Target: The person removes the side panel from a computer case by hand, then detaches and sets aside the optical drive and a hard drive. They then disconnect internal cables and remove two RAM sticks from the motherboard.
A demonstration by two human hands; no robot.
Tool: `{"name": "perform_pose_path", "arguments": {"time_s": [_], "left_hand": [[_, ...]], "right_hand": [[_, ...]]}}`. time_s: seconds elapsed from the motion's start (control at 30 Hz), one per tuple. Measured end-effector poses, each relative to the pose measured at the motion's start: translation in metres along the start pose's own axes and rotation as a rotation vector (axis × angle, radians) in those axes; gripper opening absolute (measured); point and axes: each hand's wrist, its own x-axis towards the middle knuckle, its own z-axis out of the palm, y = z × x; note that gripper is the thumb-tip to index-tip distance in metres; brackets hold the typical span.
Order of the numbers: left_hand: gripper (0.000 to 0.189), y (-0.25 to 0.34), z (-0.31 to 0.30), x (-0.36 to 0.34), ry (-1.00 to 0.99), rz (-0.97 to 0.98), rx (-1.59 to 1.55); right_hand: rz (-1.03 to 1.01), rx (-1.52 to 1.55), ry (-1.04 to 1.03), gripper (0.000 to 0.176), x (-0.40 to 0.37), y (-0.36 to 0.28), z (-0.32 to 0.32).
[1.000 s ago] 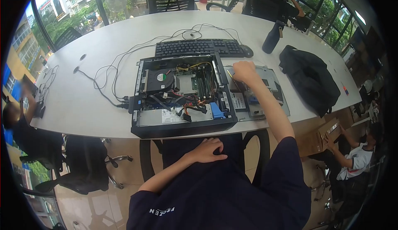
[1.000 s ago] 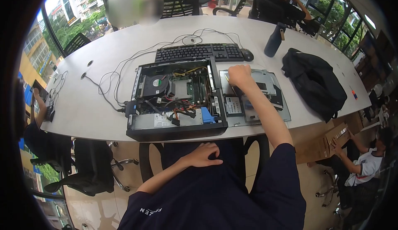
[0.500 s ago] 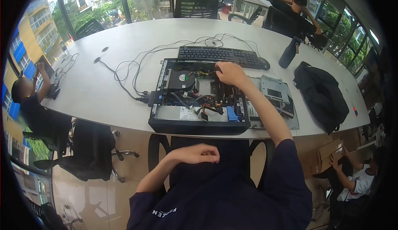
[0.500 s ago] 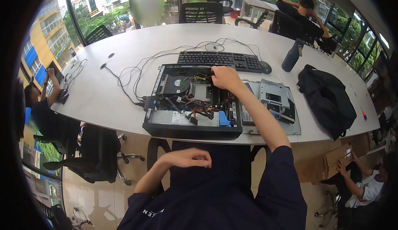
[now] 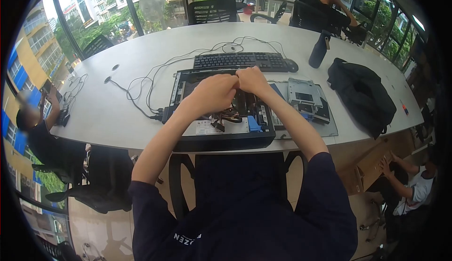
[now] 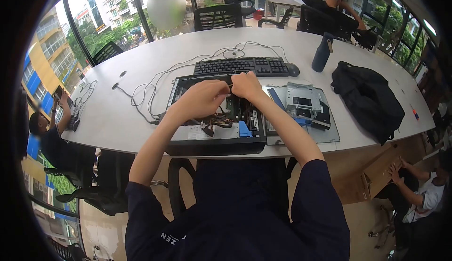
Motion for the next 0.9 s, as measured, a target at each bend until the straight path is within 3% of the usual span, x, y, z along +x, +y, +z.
{"name": "perform_pose_path", "arguments": {"time_s": [0.1, 0.17, 0.3, 0.37, 0.4, 0.47, 0.57, 0.7, 0.8, 0.9], "left_hand": [[0.029, -0.056, 0.045, 0.044, -0.125, -0.031, -0.084], [0.051, -0.061, 0.055, 0.057, -0.248, -0.123, -0.262], [0.062, -0.068, 0.076, 0.06, -0.211, -0.15, -0.328], [0.082, -0.049, 0.065, 0.054, -0.368, -0.233, -0.248], [0.082, -0.055, 0.076, 0.052, -0.376, -0.231, -0.253], [0.102, -0.071, 0.103, 0.044, -0.282, 0.011, -0.099], [0.109, -0.066, 0.101, 0.044, -0.298, 0.006, -0.024], [0.112, -0.066, 0.107, 0.041, -0.239, 0.008, -0.011], [0.088, -0.062, 0.11, 0.041, -0.095, -0.01, -0.122], [0.075, -0.05, 0.093, 0.041, -0.125, -0.069, -0.202]], "right_hand": [[0.052, 0.143, 0.1, 0.014, -0.005, -0.004, -0.012], [0.109, 0.274, 0.255, 0.014, -0.001, 0.005, 0.001], [0.238, 0.304, 0.261, 0.015, -0.007, -0.005, -0.016], [0.309, 0.259, 0.479, 0.016, -0.008, -0.005, -0.012], [0.317, 0.258, 0.474, 0.016, -0.008, -0.004, -0.011], [0.337, 0.248, 0.494, 0.017, -0.007, -0.004, -0.013], [0.282, 0.324, 0.422, 0.017, -0.009, 0.002, -0.008], [0.172, 0.292, 0.261, 0.019, -0.009, 0.005, 0.0], [0.144, 0.194, 0.199, 0.02, -0.009, 0.0, -0.001], [0.143, 0.16, 0.186, 0.021, -0.009, -0.002, -0.003]]}}
